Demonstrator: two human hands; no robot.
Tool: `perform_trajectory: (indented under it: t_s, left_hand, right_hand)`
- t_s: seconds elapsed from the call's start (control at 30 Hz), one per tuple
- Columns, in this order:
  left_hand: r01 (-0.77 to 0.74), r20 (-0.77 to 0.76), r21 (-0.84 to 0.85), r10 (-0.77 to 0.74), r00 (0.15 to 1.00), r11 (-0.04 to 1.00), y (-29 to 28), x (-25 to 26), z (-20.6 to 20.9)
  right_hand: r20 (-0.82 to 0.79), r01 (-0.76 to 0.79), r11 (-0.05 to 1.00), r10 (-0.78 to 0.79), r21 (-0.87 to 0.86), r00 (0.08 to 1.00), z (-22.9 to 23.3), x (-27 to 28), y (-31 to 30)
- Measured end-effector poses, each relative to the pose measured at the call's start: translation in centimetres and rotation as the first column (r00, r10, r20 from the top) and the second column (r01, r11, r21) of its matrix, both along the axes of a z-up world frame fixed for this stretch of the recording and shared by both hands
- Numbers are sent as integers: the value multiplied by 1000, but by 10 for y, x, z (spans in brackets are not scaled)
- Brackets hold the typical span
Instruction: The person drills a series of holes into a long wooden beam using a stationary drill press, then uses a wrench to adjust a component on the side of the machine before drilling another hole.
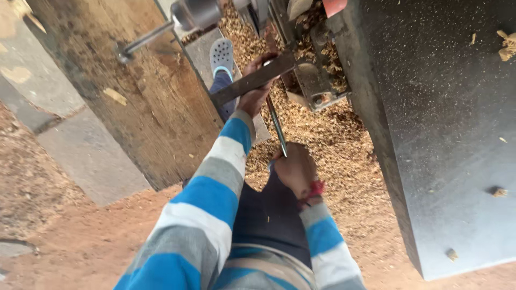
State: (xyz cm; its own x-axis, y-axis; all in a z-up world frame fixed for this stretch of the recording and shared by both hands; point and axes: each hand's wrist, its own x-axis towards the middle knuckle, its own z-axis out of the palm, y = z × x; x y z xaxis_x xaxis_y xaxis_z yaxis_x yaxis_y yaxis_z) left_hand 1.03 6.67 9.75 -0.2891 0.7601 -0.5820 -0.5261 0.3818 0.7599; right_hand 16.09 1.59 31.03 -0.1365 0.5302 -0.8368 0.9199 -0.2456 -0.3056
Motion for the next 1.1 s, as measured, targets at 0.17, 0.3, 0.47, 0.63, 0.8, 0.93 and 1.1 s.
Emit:
perform_trajectory:
  t_s: [0.17, 0.3, 0.47, 0.63, 0.8, 0.93, 1.1]
  left_hand:
    - [106, -404, 23, -88, 911, 994, -1, 7, -38]
    - [-37, -569, -88, -20, 822, 995, -31, 52, -6]
    - [-196, -3, -497, 224, 975, 845, -47, 89, 58]
    - [-150, -516, -537, -183, 837, 830, -39, 77, 84]
    - [-139, -488, -571, -198, 850, 809, -23, 72, 96]
    - [-187, -478, -503, -91, 874, 844, -26, 77, 99]
    - [-220, -674, -390, -115, 730, 894, -37, 92, 58]
  right_hand:
    - [226, -68, 993, 89, -99, 970, -17, -5, 1]
    - [309, -9, 975, 79, -222, 948, -36, -7, 1]
    - [180, -146, 987, 131, 72, 975, -60, 6, -14]
    - [160, -287, 953, 270, 97, 950, -85, 21, -30]
    - [131, -259, 942, 235, 215, 963, -97, 24, -27]
    - [116, -276, 958, 267, 76, 957, -119, 41, -39]
    - [-97, -118, 883, 182, 455, 979, -191, 72, -75]
